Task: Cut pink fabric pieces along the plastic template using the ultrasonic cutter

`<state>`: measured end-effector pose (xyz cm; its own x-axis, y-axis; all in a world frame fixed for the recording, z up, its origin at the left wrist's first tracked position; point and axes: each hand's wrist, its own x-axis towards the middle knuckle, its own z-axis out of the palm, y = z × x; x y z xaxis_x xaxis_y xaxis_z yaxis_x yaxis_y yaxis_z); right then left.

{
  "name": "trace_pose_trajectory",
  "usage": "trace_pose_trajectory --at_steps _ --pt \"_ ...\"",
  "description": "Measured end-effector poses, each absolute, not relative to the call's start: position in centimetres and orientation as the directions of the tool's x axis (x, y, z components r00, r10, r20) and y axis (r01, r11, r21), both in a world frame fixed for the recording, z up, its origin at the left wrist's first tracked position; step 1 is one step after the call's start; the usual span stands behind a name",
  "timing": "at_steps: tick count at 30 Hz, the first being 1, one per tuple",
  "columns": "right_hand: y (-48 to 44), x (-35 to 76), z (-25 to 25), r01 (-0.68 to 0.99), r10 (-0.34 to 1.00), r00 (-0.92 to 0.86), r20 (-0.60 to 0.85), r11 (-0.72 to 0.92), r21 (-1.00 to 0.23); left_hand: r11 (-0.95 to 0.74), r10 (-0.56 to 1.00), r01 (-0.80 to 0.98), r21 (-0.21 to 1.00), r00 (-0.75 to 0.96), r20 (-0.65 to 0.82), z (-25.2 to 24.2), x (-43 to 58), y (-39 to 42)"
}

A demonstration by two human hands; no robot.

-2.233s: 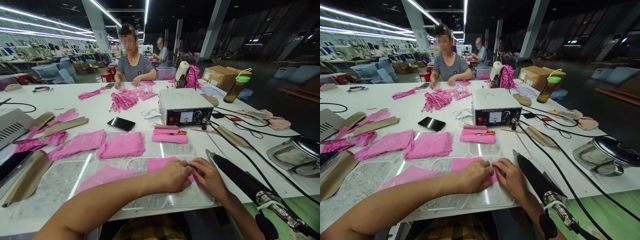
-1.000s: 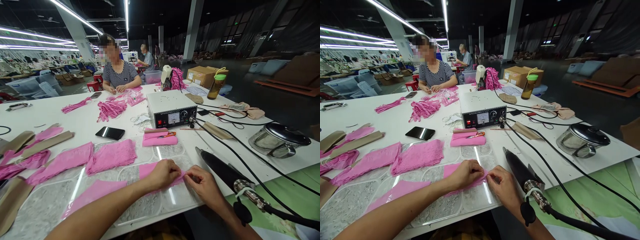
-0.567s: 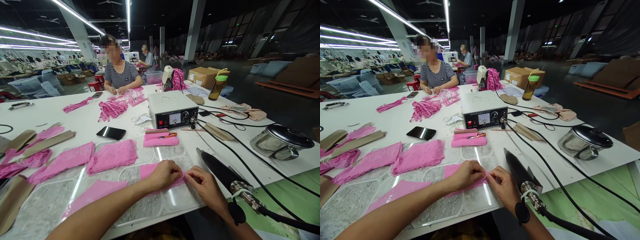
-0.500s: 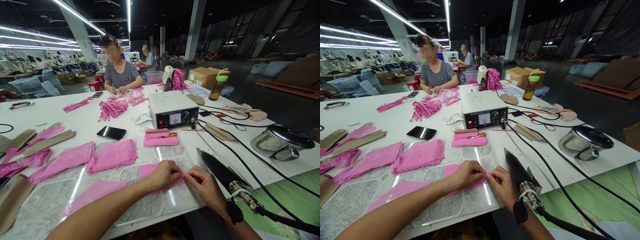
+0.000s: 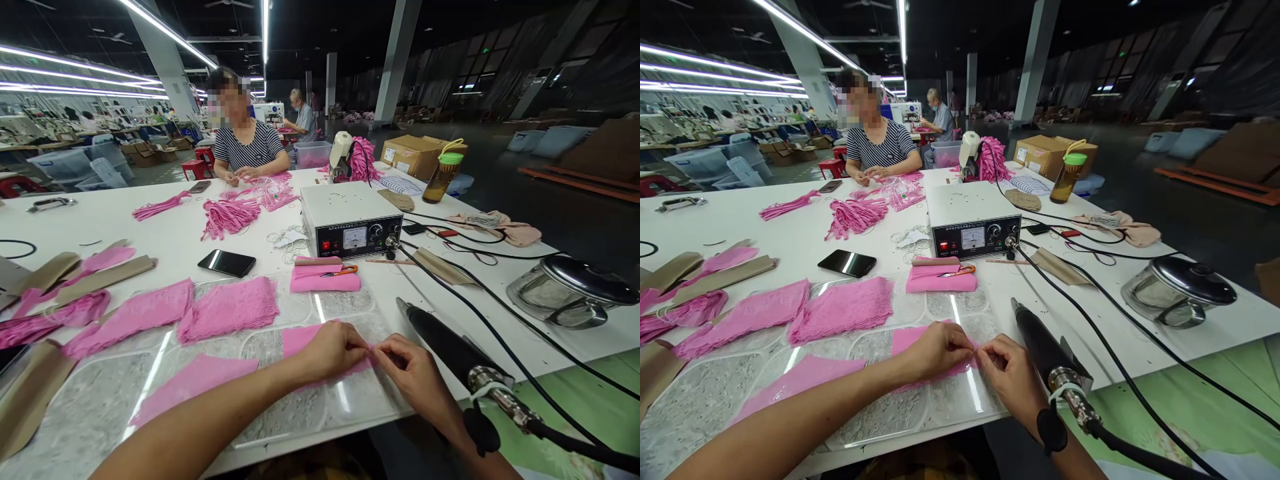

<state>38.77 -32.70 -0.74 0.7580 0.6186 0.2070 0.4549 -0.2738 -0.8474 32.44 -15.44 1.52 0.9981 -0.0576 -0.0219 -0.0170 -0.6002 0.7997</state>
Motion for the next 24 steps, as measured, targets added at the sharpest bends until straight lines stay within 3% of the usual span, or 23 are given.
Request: trace_pose_trajectory --at_steps 24 --pt "-32.20 38.41 -0.79 0.534 0.626 0.730 0.276 -0.270 -0.801 -0.620 -0.069 -0.034 0.784 0.998 -0.011 1.32 32.39 -15.63"
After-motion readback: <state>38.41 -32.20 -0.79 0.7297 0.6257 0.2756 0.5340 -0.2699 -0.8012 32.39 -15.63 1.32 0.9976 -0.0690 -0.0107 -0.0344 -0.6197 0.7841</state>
